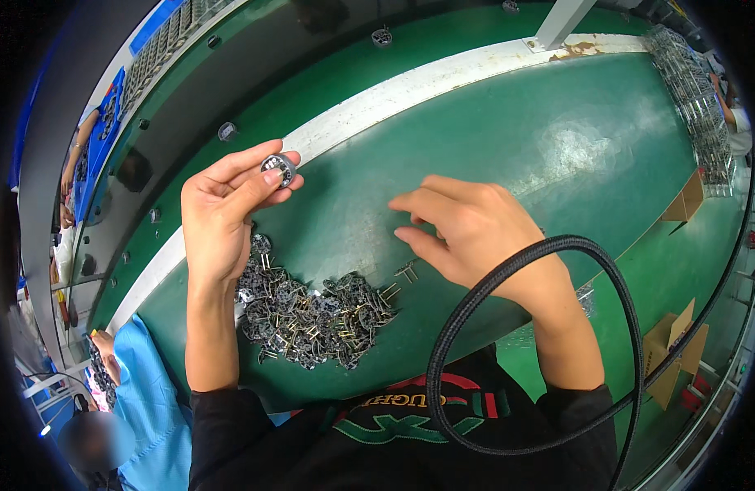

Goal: The person assembles electrical components by hand, inserting metal pins into plastic housings at an industrial workstation.

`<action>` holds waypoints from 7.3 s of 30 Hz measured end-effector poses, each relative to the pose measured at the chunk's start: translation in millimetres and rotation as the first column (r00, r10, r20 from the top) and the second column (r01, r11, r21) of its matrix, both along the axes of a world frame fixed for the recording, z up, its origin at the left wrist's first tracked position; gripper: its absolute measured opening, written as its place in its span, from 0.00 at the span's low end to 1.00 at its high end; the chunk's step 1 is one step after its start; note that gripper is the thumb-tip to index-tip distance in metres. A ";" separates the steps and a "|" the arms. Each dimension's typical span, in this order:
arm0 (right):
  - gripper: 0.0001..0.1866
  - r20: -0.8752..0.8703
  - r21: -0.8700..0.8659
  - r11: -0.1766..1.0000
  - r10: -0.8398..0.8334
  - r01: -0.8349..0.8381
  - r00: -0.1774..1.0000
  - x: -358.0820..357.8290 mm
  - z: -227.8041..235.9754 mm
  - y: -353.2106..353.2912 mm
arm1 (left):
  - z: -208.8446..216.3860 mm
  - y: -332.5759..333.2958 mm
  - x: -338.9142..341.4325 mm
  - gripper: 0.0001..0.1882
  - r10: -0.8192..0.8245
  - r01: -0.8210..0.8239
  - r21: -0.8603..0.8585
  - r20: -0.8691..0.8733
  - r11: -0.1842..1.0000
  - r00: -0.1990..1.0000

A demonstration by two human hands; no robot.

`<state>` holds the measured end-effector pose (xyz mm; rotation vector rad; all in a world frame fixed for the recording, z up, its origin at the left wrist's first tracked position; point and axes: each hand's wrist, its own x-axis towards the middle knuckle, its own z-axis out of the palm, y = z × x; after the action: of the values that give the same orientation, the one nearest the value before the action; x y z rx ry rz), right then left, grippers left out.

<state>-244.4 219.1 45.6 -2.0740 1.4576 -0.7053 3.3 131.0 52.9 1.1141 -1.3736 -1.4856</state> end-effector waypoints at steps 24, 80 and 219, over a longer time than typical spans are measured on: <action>0.10 -0.110 -0.103 0.986 0.123 -0.134 0.986 -4.8 -44.5 29.0 | -30.9 -144.4 49.1 0.19 0.177 0.317 -0.346 0.871 0.883 0.458; 0.17 0.422 -0.365 0.925 0.061 0.108 0.904 70.6 -12.2 -50.9 | 1.7 -10.2 18.1 0.15 -0.133 0.132 -0.068 -0.007 0.989 0.991; 0.07 0.544 -0.407 0.861 -0.039 0.304 0.838 75.3 -5.4 -45.2 | -4.4 18.3 -8.2 0.21 -0.005 0.031 -0.273 0.096 0.961 0.995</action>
<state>-169.1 173.8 40.2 -1.8496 1.2406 -1.7107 -4.9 149.3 48.4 1.0068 -1.6038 -1.2211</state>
